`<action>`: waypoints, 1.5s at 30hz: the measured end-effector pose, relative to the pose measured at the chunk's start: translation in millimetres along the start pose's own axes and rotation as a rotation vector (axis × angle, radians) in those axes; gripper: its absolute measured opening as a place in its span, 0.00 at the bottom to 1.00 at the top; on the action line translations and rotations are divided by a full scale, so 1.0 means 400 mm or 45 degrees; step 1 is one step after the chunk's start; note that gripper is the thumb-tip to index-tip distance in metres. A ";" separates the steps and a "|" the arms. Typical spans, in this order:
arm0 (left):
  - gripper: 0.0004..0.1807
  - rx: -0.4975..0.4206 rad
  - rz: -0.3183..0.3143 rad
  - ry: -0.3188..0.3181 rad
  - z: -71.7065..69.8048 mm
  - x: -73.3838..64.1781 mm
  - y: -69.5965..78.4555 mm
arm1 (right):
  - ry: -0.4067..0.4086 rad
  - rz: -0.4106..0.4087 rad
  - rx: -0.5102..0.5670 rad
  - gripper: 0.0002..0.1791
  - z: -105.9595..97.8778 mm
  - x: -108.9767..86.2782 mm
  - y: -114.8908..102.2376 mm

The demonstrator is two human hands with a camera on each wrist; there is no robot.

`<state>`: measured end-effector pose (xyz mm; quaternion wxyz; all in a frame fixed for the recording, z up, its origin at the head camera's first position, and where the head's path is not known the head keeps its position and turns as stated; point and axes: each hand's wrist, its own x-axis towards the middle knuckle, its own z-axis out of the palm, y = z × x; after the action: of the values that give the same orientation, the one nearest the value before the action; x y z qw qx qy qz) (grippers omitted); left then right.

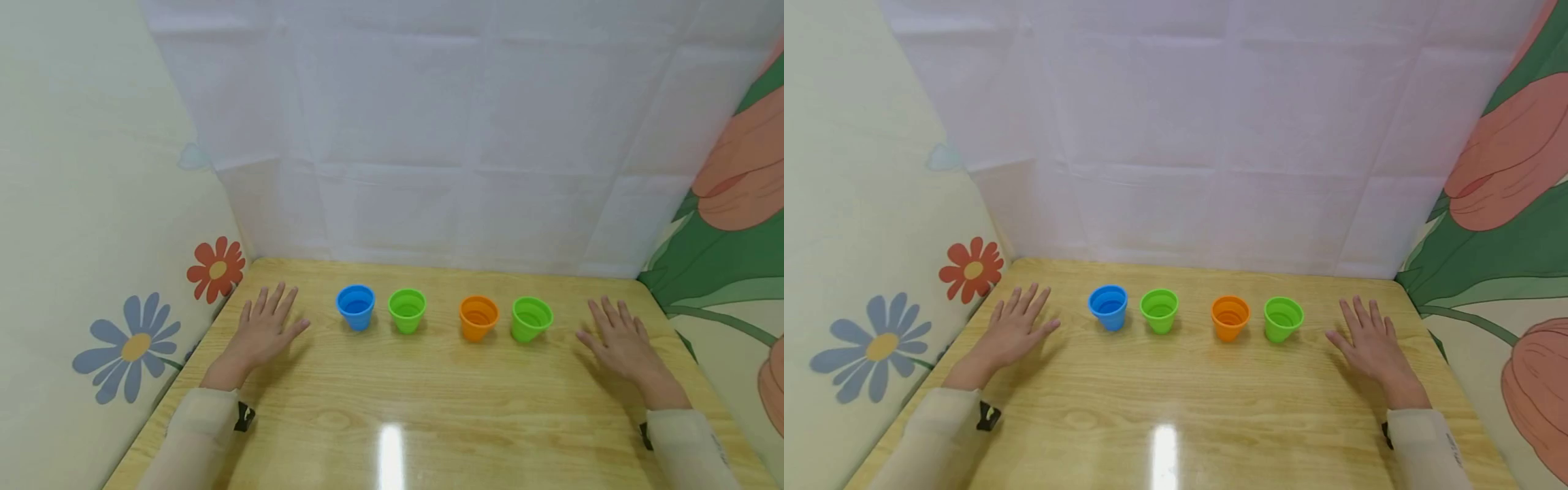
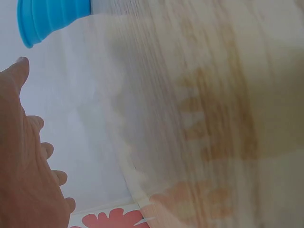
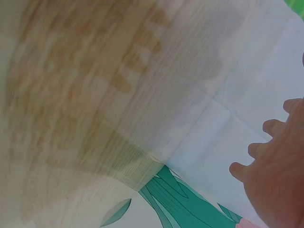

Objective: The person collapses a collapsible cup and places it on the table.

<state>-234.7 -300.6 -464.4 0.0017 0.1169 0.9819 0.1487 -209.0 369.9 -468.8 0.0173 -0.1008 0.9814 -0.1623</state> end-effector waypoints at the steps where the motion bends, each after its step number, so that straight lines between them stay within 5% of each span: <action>1: 0.47 0.002 -0.001 -0.002 0.000 0.000 -0.001 | -0.002 -0.001 -0.001 0.47 0.000 0.000 -0.001; 18: 0.47 0.006 0.032 0.019 -0.003 0.000 0.019 | 0.062 -0.047 -0.005 0.46 -0.010 -0.005 -0.023; 45: 0.44 0.031 0.172 0.098 0.003 0.035 0.136 | 0.131 -0.142 -0.006 0.45 0.003 0.005 -0.077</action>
<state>-236.0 -246.5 -449.0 -0.0474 0.1772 0.9729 0.1408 -204.9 340.7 -460.3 -0.0423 -0.1471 0.9742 -0.1657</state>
